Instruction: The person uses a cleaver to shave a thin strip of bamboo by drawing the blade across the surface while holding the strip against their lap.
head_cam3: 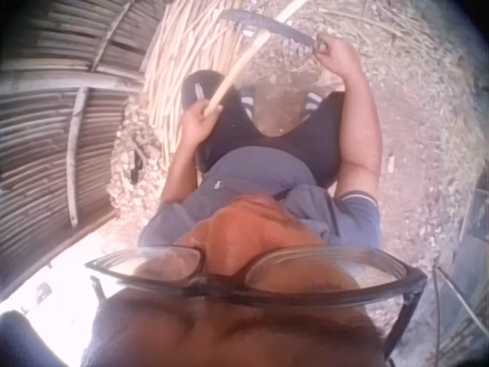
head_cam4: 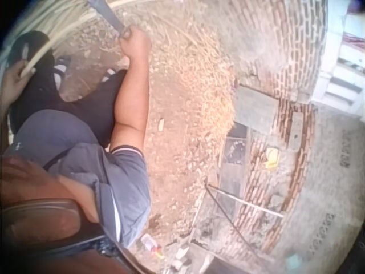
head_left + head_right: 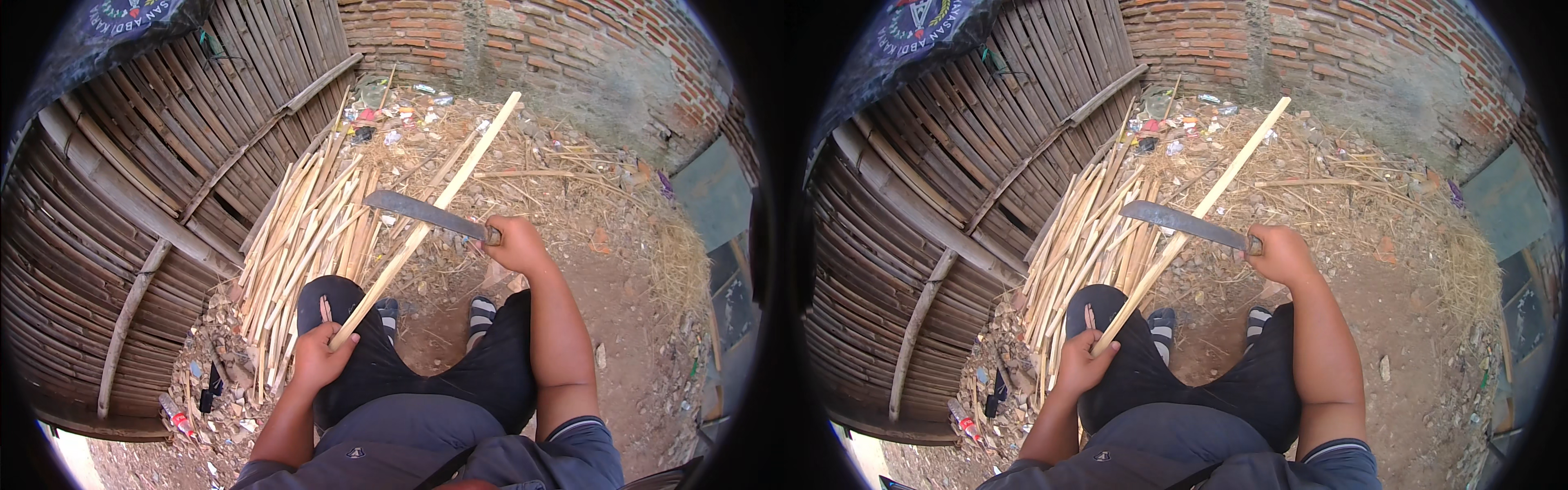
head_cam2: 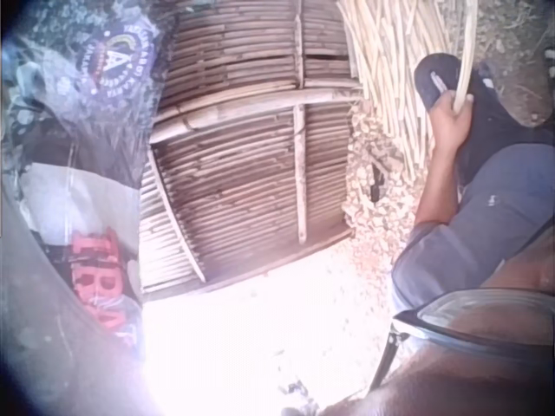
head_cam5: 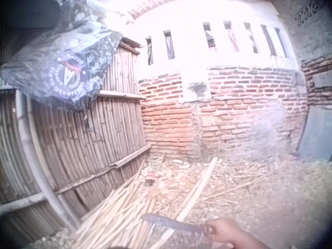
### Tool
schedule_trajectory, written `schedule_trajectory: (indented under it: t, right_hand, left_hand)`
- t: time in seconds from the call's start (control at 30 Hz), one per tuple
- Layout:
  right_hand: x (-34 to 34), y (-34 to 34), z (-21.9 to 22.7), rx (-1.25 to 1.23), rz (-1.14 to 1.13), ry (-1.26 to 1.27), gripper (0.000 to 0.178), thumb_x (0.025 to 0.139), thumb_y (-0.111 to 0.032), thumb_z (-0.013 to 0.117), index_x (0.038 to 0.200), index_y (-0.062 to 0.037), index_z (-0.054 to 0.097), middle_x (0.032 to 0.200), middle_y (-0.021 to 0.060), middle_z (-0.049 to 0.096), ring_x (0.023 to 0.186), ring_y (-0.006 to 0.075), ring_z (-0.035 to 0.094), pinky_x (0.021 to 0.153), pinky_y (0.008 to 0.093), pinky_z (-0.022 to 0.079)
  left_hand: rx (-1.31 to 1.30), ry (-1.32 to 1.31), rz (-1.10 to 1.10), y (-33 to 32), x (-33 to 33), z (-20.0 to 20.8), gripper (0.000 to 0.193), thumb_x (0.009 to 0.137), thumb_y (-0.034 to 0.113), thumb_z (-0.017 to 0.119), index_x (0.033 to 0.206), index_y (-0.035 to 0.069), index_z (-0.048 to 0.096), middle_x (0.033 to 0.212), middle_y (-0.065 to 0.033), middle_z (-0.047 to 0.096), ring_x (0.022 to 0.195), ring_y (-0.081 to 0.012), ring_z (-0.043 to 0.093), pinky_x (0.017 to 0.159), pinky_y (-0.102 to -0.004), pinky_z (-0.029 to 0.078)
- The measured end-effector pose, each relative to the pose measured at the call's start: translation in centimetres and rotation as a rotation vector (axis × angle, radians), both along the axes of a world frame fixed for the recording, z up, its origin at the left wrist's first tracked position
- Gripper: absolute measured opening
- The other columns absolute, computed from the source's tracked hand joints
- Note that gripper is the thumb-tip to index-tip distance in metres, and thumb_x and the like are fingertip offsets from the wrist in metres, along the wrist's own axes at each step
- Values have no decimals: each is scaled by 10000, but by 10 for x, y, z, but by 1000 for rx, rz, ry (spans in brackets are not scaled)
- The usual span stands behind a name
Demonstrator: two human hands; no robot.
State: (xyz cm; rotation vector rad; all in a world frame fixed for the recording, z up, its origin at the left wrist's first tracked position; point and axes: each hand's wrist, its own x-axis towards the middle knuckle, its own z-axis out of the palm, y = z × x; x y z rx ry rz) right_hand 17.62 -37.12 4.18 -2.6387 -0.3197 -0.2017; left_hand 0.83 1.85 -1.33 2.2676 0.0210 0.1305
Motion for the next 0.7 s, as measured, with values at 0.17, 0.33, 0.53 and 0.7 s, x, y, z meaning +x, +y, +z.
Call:
schedule_trajectory:
  t: [0.17,0.33,0.53,0.7]
  right_hand:
    - [-6,8,-5,-18,140,-28,320,797,-319,887,966,-94,735,832,181,720,829,416,712,728,492,555]
    - [-5,13,-5,-40,245,-74,285,774,-268,881,954,-107,730,831,169,725,822,413,715,725,484,561]
    - [-2,4,-5,-26,119,-52,277,782,-280,884,929,-112,721,799,148,717,786,402,708,700,471,550]
    - [-4,4,5,-63,61,68,335,813,-363,883,995,-121,740,831,152,731,855,407,724,735,495,562]
  left_hand:
    - [-5,-4,-23,1,0,0,221,929,198,841,955,6,735,685,-35,654,627,-100,573,584,-306,470]
    - [-31,-22,-23,2,-1,-3,222,927,199,842,950,8,731,694,-37,658,628,-100,575,585,-308,472]
    - [8,-15,-7,-1,0,1,222,924,197,847,943,11,727,691,-30,651,629,-97,565,588,-306,470]
    - [-1,3,-5,0,-1,1,222,924,197,848,945,11,728,694,-31,651,633,-99,564,590,-306,469]
